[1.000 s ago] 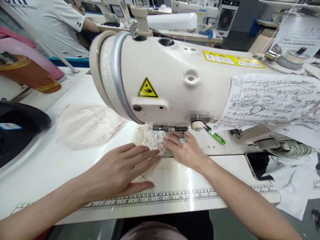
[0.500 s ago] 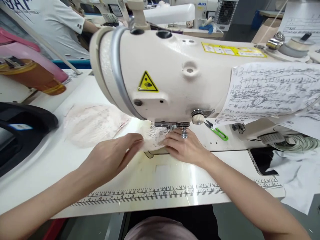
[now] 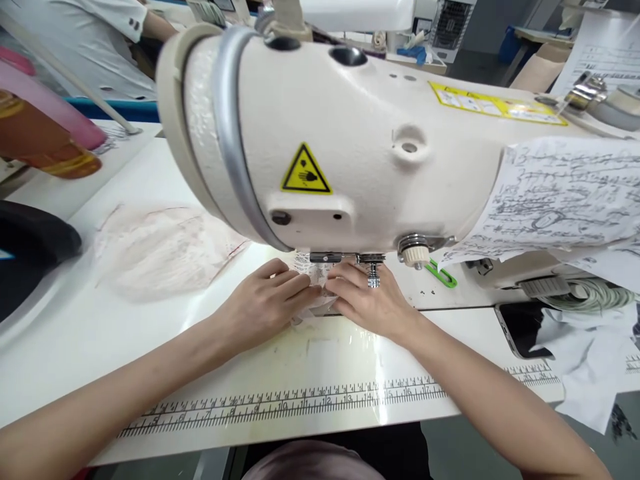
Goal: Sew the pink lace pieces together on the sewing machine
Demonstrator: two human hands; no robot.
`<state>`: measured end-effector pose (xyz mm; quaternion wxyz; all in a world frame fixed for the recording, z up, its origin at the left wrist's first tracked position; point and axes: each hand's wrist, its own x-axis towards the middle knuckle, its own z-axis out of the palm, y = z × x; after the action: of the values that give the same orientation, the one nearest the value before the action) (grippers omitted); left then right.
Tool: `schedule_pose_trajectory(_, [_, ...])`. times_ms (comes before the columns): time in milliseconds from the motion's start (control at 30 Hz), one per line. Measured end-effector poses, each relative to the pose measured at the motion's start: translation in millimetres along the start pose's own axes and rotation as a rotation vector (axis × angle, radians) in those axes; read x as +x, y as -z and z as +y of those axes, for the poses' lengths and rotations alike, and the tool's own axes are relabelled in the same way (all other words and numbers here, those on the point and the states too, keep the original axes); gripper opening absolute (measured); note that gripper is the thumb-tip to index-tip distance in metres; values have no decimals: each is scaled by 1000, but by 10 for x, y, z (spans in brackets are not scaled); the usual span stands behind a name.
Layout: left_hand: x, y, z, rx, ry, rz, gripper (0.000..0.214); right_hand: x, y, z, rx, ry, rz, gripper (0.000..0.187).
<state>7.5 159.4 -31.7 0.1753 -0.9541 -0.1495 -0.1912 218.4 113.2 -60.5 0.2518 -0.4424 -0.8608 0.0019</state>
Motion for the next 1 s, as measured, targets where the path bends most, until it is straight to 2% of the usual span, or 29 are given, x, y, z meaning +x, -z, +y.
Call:
schedule_pose_trajectory(167, [-14,-21,32,-41,64,43,22,15,21,-31,-31,42,23,27])
schedule_pose_trajectory(333, [-92,-114,76,-168,126,-125,44,20,23,-26,-35,68,35,24])
schedule_pose_trajectory(433, [-120,-144,86,-188,136,-192,48,21,14,-25,-32,80,43,22])
schedule_pose_trajectory(833, [-89,-102,71,-198,167,-254,52,39,-2,-17,-32,91,56,21])
schedule_pose_trajectory(1000, [-70,-106,102,-172,172,-243,51,39,6,15,-29,96,52,22])
